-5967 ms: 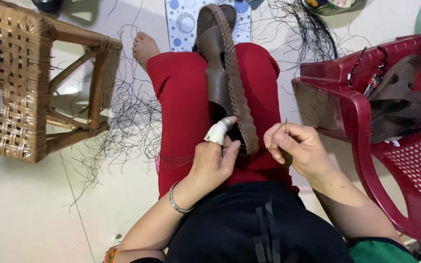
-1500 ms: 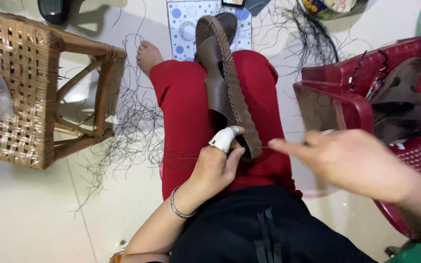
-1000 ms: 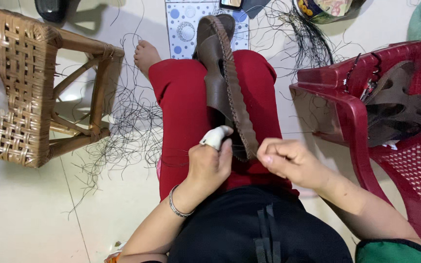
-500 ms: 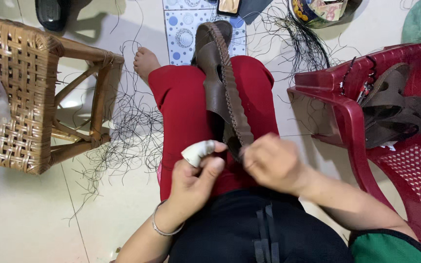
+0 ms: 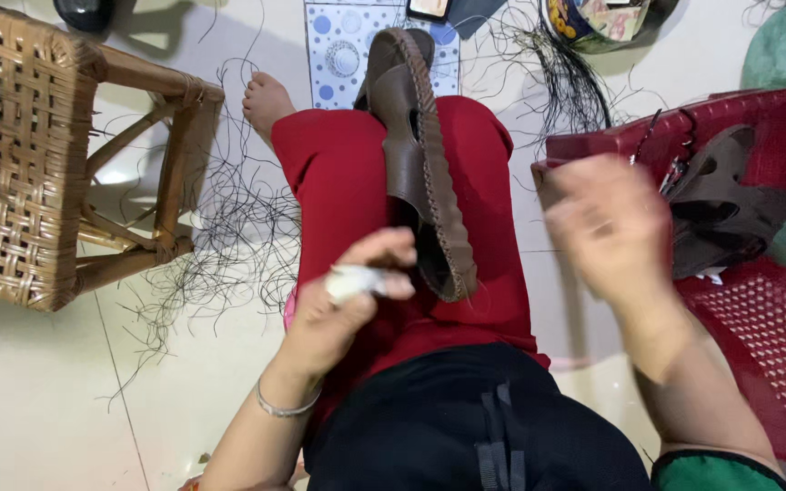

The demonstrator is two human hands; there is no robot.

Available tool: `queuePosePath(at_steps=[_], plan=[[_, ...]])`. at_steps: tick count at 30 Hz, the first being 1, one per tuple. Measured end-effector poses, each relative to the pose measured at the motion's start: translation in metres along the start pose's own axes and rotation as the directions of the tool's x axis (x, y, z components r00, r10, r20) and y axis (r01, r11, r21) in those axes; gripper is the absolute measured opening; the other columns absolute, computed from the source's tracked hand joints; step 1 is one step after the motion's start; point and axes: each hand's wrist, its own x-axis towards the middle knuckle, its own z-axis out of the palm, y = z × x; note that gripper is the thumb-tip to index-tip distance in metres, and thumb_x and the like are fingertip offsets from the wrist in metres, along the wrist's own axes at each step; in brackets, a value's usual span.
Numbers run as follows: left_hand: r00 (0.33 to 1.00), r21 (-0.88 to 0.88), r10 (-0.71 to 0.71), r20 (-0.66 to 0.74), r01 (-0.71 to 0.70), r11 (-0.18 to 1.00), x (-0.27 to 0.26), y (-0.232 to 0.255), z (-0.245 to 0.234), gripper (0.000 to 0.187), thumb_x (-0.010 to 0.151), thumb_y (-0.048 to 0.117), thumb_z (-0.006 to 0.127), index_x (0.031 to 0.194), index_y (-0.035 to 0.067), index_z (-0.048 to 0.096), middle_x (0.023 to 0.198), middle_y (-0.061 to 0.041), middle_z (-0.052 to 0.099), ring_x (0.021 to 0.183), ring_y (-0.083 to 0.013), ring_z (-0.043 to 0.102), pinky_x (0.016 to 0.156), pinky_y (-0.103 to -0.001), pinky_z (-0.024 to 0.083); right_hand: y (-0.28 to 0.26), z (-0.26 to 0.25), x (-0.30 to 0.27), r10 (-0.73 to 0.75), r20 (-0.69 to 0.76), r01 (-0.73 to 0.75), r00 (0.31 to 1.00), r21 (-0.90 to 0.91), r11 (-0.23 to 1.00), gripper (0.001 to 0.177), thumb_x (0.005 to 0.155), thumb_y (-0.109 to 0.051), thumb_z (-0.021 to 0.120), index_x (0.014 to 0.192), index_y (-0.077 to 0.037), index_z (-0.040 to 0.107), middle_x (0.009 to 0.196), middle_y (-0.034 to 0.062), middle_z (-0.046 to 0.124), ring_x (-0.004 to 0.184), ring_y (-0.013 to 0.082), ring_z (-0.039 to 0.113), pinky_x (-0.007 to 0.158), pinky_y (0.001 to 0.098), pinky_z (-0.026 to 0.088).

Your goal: The person stitches a leather shoe by hand using a needle and thread, pulling the thread through the sole and upper material while holding the shoe on their lap.

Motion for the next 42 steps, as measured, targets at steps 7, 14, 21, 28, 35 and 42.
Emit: queuePosePath(at_steps=[7, 14, 21, 28, 35, 42], plan=[[0.941, -0.429, 0.238, -0.241, -0.323, 0.843, 0.007, 0.026, -0.049, 0.038, 0.119, 0.042, 0.049, 0.143, 0.019, 0.068, 0.155, -0.017, 0.049, 0.148, -0.0363, 0.048, 0.129, -0.055, 0.039, -0.039, 0.014, -0.016, -0.060, 0.676, -0.292, 0.735, 0.394, 0.871, 0.022, 0.094, -0.026, 0.068, 0.106, -0.011, 0.079, 0.094, 0.0010, 0.071, 0.082, 0.0145, 0.069, 0.078, 0.0282, 0.054], [0.803, -0.530, -0.131, -0.582, -0.252, 0.810, 0.025, -0.014, -0.097, 0.046, 0.103, 0.052, 0.049, 0.084, 0.017, 0.072, 0.056, 0.011, 0.014, 0.046, -0.0054, 0.018, 0.043, -0.022, 0.025, -0.099, 0.039, 0.016, 0.076, 0.384, -0.391, 0.920, 0.894, 0.218, 0.057, 0.105, -0.032, 0.048, 0.054, -0.008, 0.056, 0.047, 0.0045, 0.053, 0.038, 0.0121, 0.043, 0.033, 0.0201, 0.037], [0.577, -0.113, 0.058, -0.814, -0.257, 0.960, 0.044, -0.046, -0.071, 0.055, 0.107, 0.044, 0.049, 0.085, -0.002, 0.070, 0.048, 0.006, 0.012, 0.035, -0.0090, 0.017, 0.033, -0.029, 0.025, -0.043, 0.070, -0.015, 0.208, 0.510, -0.519, 0.835, 0.855, -0.012, 0.044, 0.114, -0.022, 0.044, 0.074, -0.003, 0.049, 0.061, 0.0090, 0.046, 0.039, 0.0057, 0.040, 0.029, 0.0182, 0.039], [0.938, 0.652, 0.346, 0.023, -0.276, 0.706, 0.025, -0.037, 0.023, 0.030, 0.086, 0.026, 0.081, 0.107, 0.006, 0.071, 0.108, -0.014, 0.072, 0.101, -0.0320, 0.074, 0.073, -0.037, 0.063, -0.108, -0.005, 0.035, -0.023, 0.363, -0.259, 0.932, 0.707, 0.658, 0.017, 0.089, -0.021, 0.073, 0.092, -0.005, 0.078, 0.101, 0.0135, 0.073, 0.082, 0.0211, 0.070, 0.077, 0.0330, 0.057], [0.618, 0.007, -0.056, -0.784, 0.099, 0.995, -0.097, -0.019, -0.178, 0.027, 0.100, 0.002, 0.059, 0.073, 0.002, 0.065, 0.099, -0.012, 0.064, 0.095, -0.0265, 0.068, 0.087, -0.041, 0.068, -0.035, -0.027, 0.021, -0.125, 0.523, -0.068, 0.843, 0.334, 0.940, 0.055, 0.100, -0.013, 0.061, 0.153, -0.007, 0.048, 0.121, 0.0139, 0.058, 0.105, 0.0217, 0.062, 0.101, 0.0364, 0.051], [0.632, 0.747, 0.491, -0.600, 0.662, 0.060, -0.040, -0.035, -0.115, 0.048, 0.092, 0.013, 0.084, 0.122, -0.017, 0.061, 0.126, -0.027, 0.053, 0.116, -0.0412, 0.050, 0.104, -0.046, 0.040, -0.045, -0.014, 0.019, -0.232, 0.697, 0.137, 0.678, 0.190, 0.972, 0.045, 0.099, -0.025, 0.060, 0.143, -0.029, 0.061, 0.093, -0.0008, 0.060, 0.071, 0.0159, 0.059, 0.047, 0.0366, 0.050]])
